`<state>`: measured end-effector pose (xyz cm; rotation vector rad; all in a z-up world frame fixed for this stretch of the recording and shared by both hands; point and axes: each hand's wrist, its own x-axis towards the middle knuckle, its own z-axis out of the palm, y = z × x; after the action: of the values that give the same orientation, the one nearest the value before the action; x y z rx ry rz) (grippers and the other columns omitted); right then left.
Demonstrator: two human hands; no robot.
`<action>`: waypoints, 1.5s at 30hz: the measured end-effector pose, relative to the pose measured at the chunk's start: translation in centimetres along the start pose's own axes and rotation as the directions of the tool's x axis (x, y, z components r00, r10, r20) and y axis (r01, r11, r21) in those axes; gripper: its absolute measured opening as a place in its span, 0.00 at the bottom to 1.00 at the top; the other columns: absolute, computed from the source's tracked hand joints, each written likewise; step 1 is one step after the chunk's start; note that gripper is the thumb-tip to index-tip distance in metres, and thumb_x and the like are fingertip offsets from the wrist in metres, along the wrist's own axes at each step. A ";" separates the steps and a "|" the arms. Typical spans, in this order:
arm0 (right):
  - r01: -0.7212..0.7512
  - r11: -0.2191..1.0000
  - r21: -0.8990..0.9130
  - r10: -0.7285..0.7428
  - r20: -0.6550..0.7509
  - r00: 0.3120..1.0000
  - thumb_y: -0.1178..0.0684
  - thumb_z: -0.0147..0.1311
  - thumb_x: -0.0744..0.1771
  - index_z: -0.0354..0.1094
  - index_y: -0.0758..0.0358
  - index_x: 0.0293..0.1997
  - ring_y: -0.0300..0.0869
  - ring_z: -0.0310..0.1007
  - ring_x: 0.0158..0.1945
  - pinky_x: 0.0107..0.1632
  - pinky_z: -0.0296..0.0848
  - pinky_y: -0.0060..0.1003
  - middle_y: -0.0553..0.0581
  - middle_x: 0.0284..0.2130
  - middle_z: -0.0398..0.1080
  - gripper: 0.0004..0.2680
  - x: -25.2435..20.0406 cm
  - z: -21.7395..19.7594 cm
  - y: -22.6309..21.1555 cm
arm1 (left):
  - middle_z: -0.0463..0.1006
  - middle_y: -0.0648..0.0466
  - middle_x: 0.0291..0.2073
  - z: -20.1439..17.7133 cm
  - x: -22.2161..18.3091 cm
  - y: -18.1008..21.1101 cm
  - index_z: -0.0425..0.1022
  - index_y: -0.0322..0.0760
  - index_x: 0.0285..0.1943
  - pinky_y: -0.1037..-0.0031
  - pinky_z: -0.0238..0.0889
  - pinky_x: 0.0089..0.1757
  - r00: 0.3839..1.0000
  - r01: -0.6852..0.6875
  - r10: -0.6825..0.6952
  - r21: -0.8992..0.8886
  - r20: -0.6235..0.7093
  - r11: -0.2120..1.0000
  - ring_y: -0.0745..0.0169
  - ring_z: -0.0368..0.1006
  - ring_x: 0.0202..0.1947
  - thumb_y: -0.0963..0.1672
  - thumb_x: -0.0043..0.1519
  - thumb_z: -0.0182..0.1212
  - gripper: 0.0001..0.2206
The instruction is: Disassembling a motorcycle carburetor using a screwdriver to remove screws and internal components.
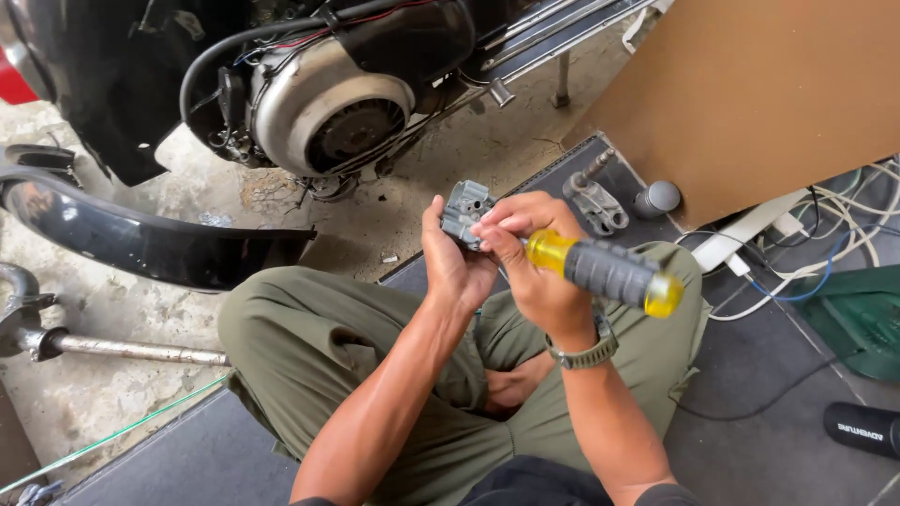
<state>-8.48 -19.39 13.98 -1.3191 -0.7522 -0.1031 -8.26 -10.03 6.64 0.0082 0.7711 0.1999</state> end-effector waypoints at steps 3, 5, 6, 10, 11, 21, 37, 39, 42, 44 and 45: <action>-0.010 0.998 0.062 0.012 -0.039 0.999 0.63 0.58 0.68 0.62 0.71 0.40 0.51 0.82 0.37 0.39 0.81 0.36 0.67 0.37 0.72 0.06 -0.8 1.6 -1.7 | 0.76 0.45 0.31 -1.4 0.5 -1.4 0.74 0.30 0.45 0.73 0.74 0.26 0.998 0.007 -0.003 0.063 -0.060 0.998 0.57 0.72 0.25 0.56 0.56 0.64 0.25; -0.007 0.999 0.032 0.007 -0.016 1.000 0.62 0.60 0.67 0.65 0.72 0.39 0.50 0.82 0.37 0.40 0.81 0.36 0.66 0.37 0.73 0.06 -1.0 2.7 -2.5 | 0.76 0.43 0.32 -2.3 2.8 -0.5 0.73 0.32 0.46 0.72 0.74 0.27 0.996 0.021 -0.014 0.070 -0.087 0.997 0.54 0.73 0.27 0.57 0.55 0.64 0.25; 0.004 1.000 0.004 -0.004 0.009 1.000 0.61 0.62 0.66 0.67 0.73 0.39 0.49 0.82 0.37 0.40 0.81 0.36 0.66 0.38 0.74 0.06 -1.2 3.2 -2.8 | 0.77 0.42 0.34 -2.9 3.9 0.0 0.72 0.34 0.47 0.70 0.74 0.27 0.994 0.032 -0.024 0.077 -0.108 0.997 0.51 0.74 0.28 0.57 0.54 0.64 0.26; -0.015 1.000 0.003 0.015 0.035 0.999 0.58 0.63 0.66 0.73 0.70 0.41 0.49 0.82 0.40 0.46 0.81 0.36 0.63 0.39 0.77 0.06 -2.6 4.9 -3.6 | 0.77 0.37 0.38 -2.8 5.4 1.9 0.70 0.38 0.50 0.66 0.73 0.29 0.985 0.074 -0.057 0.097 -0.160 0.993 0.42 0.79 0.32 0.59 0.51 0.64 0.29; -0.017 0.995 -0.096 0.029 0.120 0.992 0.57 0.56 0.68 0.71 0.69 0.44 0.49 0.81 0.45 0.51 0.80 0.37 0.61 0.40 0.76 0.05 -2.6 4.6 -4.3 | 0.78 0.42 0.35 -1.7 3.8 2.1 0.73 0.36 0.49 0.72 0.68 0.26 0.990 0.033 -0.012 0.150 -0.138 0.988 0.49 0.77 0.30 0.58 0.56 0.57 0.26; -0.334 0.799 -0.500 0.253 -0.224 0.941 0.52 0.46 0.72 0.67 0.71 0.48 0.49 0.81 0.42 0.45 0.84 0.36 0.65 0.42 0.72 0.10 -5.8 -9.2 -4.8 | 0.78 0.46 0.33 0.2 1.7 3.7 0.77 0.32 0.47 0.76 0.63 0.27 0.983 -0.013 0.032 0.100 -0.182 0.995 0.56 0.74 0.28 0.55 0.62 0.50 0.24; -0.243 0.765 -0.596 0.082 -0.284 0.955 0.46 0.36 0.80 0.60 0.79 0.55 0.51 0.72 0.40 0.44 0.70 0.34 0.68 0.57 0.64 0.17 -1.5 -16.1 -1.1 | 0.77 0.49 0.29 -0.4 2.4 4.6 0.77 0.35 0.43 0.80 0.62 0.23 0.991 0.063 -0.054 0.072 -0.120 0.995 0.56 0.75 0.27 0.55 0.61 0.53 0.21; -0.168 0.793 -0.586 0.017 -0.255 0.967 0.56 0.36 0.81 0.52 0.70 0.51 0.58 0.74 0.40 0.43 0.73 0.41 0.76 0.53 0.62 0.07 -2.2 -16.3 -0.4 | 0.77 0.50 0.30 -0.2 2.7 4.4 0.77 0.36 0.43 0.80 0.61 0.22 0.992 0.059 -0.055 0.036 -0.117 0.998 0.55 0.75 0.26 0.55 0.61 0.52 0.21; -0.176 0.749 -0.639 0.041 -0.220 0.975 0.65 0.37 0.80 0.51 0.77 0.64 0.61 0.74 0.42 0.43 0.73 0.43 0.78 0.50 0.64 0.05 -1.6 -17.2 0.3 | 0.77 0.48 0.30 0.7 2.1 3.8 0.77 0.35 0.44 0.80 0.62 0.23 0.992 0.042 -0.040 0.016 -0.122 0.999 0.55 0.75 0.26 0.56 0.61 0.53 0.22; -0.183 0.697 -0.693 0.124 -0.135 0.983 0.67 0.40 0.80 0.54 0.78 0.63 0.60 0.75 0.44 0.47 0.75 0.43 0.79 0.51 0.67 0.04 -1.0 -19.1 1.0 | 0.77 0.49 0.30 1.9 1.7 3.3 0.77 0.35 0.44 0.80 0.62 0.23 0.994 0.046 -0.042 0.032 -0.101 0.998 0.55 0.75 0.26 0.55 0.61 0.52 0.21; -0.185 0.643 -0.743 0.216 -0.055 0.975 0.70 0.42 0.80 0.56 0.80 0.61 0.60 0.76 0.47 0.51 0.76 0.43 0.80 0.52 0.69 0.03 -0.8 -20.0 1.2 | 0.77 0.50 0.31 2.4 1.4 3.1 0.76 0.36 0.44 0.80 0.61 0.22 0.996 0.048 -0.045 0.046 -0.081 0.998 0.56 0.75 0.26 0.55 0.61 0.52 0.21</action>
<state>0.22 -37.28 11.46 -2.2037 -0.5980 -0.2255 -6.17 -6.59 7.71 0.0275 0.8552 0.1382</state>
